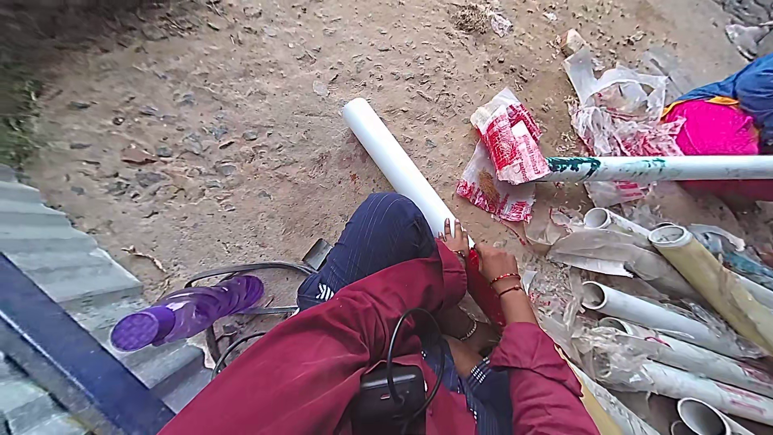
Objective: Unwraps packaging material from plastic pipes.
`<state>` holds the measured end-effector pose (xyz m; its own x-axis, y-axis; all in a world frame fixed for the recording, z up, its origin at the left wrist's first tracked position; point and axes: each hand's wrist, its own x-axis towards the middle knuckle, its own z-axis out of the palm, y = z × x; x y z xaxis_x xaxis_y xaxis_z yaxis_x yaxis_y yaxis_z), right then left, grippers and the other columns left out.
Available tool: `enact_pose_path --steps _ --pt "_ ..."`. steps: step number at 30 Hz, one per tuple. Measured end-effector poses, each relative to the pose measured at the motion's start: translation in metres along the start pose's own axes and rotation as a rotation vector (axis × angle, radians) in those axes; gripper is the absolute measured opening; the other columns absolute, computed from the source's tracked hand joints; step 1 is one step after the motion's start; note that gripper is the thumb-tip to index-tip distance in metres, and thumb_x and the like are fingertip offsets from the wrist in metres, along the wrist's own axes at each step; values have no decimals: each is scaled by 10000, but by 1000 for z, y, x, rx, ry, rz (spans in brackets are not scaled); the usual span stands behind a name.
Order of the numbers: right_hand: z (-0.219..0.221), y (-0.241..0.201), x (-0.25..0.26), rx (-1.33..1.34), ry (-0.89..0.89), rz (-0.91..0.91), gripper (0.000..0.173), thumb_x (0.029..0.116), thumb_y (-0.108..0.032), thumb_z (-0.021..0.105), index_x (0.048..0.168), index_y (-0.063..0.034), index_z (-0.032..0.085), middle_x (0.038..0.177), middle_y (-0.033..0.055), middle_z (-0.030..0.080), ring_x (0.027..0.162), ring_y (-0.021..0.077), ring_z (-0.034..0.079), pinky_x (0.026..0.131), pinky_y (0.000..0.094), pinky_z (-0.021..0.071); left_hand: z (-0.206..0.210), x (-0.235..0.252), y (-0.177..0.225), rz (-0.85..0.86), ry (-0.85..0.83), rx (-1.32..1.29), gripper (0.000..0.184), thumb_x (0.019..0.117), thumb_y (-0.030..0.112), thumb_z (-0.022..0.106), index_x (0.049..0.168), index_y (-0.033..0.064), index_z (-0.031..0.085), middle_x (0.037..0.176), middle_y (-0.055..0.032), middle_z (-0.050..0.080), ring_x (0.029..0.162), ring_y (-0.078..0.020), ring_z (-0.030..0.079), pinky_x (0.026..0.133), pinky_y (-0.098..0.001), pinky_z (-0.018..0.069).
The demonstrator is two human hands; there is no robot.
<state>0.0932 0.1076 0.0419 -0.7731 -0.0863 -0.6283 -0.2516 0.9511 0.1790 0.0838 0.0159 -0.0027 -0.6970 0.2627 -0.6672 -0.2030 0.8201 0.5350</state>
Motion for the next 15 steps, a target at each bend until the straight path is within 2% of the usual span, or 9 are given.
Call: enact_pose_path --steps 2,6,9,13,15 --pt "-2 -1 1 -26 -22 -10 326 1029 -38 469 1301 8 642 1255 245 690 1177 431 664 947 599 494 0 0 0 -1 4 1 729 987 -33 569 1631 64 240 1738 -137 -14 1590 -421 -58 1250 -597 125" --pt "-7 -3 0 -59 -76 -17 340 1015 -17 487 1326 18 620 1270 256 678 1202 437 648 964 606 487 -3 -4 -1 14 -11 14 759 977 -20 603 1633 64 232 1737 -143 -18 1589 -427 -60 1250 -594 134" --pt "-4 -1 -2 -72 -84 -17 375 1009 -6 496 1367 12 605 1292 266 665 1220 448 634 983 605 479 -8 -9 -2 25 -14 -45 681 1008 -41 534 1623 54 258 1734 -150 10 1587 -440 -39 1245 -598 135" --pt "-1 8 -10 -91 -140 12 399 1005 -14 516 1396 -12 595 1313 254 661 1239 445 625 995 611 475 1 -3 -6 57 96 -169 553 1038 -51 456 1574 59 380 1719 -180 126 1582 -459 12 1227 -627 156" --pt "0 13 -18 -114 -201 37 356 1018 -28 512 1359 7 605 1313 261 656 1254 450 613 1006 611 470 1 0 -10 89 55 -201 513 1028 -40 499 1530 41 440 1719 -180 125 1578 -472 -29 1224 -657 121"
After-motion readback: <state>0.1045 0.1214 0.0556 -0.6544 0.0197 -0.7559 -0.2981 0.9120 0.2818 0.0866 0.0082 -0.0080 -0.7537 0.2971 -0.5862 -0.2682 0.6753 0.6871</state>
